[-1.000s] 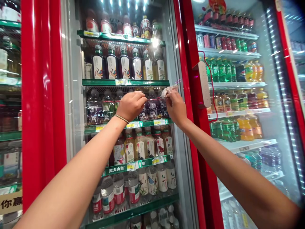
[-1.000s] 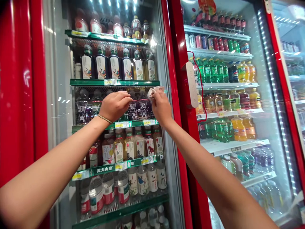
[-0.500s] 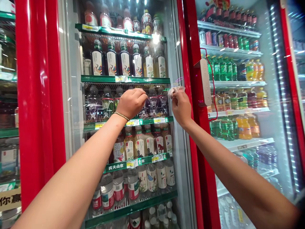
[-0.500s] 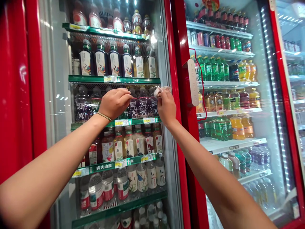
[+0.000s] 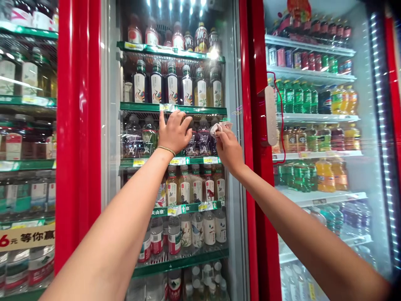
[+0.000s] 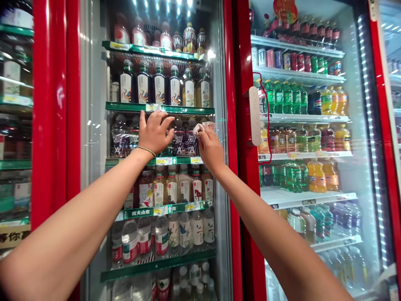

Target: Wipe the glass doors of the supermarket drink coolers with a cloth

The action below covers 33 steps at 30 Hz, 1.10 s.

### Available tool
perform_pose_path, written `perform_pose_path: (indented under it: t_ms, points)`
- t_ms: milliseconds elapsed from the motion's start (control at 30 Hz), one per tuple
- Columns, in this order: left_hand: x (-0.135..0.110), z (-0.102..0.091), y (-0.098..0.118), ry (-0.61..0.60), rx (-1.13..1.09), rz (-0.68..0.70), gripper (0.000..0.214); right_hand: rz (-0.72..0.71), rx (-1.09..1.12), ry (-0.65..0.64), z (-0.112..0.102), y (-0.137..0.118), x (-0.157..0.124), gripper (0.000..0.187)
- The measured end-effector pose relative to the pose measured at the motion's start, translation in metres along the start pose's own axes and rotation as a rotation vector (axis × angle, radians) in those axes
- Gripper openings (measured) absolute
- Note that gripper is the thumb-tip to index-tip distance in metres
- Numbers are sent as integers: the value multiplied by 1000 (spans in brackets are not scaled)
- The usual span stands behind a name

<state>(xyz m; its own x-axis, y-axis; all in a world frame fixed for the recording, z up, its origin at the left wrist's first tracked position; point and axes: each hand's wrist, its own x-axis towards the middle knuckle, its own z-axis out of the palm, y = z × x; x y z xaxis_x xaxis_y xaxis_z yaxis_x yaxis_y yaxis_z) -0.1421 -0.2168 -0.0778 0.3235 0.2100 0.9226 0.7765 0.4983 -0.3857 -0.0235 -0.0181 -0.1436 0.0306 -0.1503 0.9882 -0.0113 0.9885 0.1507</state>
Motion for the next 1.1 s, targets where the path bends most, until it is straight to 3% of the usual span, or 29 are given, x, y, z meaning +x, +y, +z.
perform_pose_path:
  t_ms: [133, 367, 500, 600, 700, 800, 867, 967, 1100]
  points:
    - [0, 3, 1, 25, 11, -86, 49, -42, -12, -40, 4, -4, -2, 47]
    - [-1, 2, 1, -34, 1, -118, 63, 5, 47, -84, 29, -8, 60, 59]
    - [-3, -7, -15, -83, -22, -63, 63, -34, 23, -142, 21, -17, 37, 64]
    - [-5, -24, -37, -194, -32, 46, 65, -104, 3, -228, 8, -12, 19, 69]
    - [-9, -37, -53, -302, -30, 136, 66, -41, -15, -212, 9, -6, 35, 66]
    - [-20, -36, -54, -256, -29, 101, 64, 70, 3, -116, 23, -14, 61, 60]
    - [-28, -31, -49, -186, -27, 61, 63, 56, 18, -99, 30, -27, 62, 55]
    - [-34, -26, -44, -137, -30, 59, 63, -80, 24, -166, 25, -39, 38, 51]
    - [-35, -27, -41, -133, -36, 32, 62, -183, -6, -255, 7, -23, 15, 53]
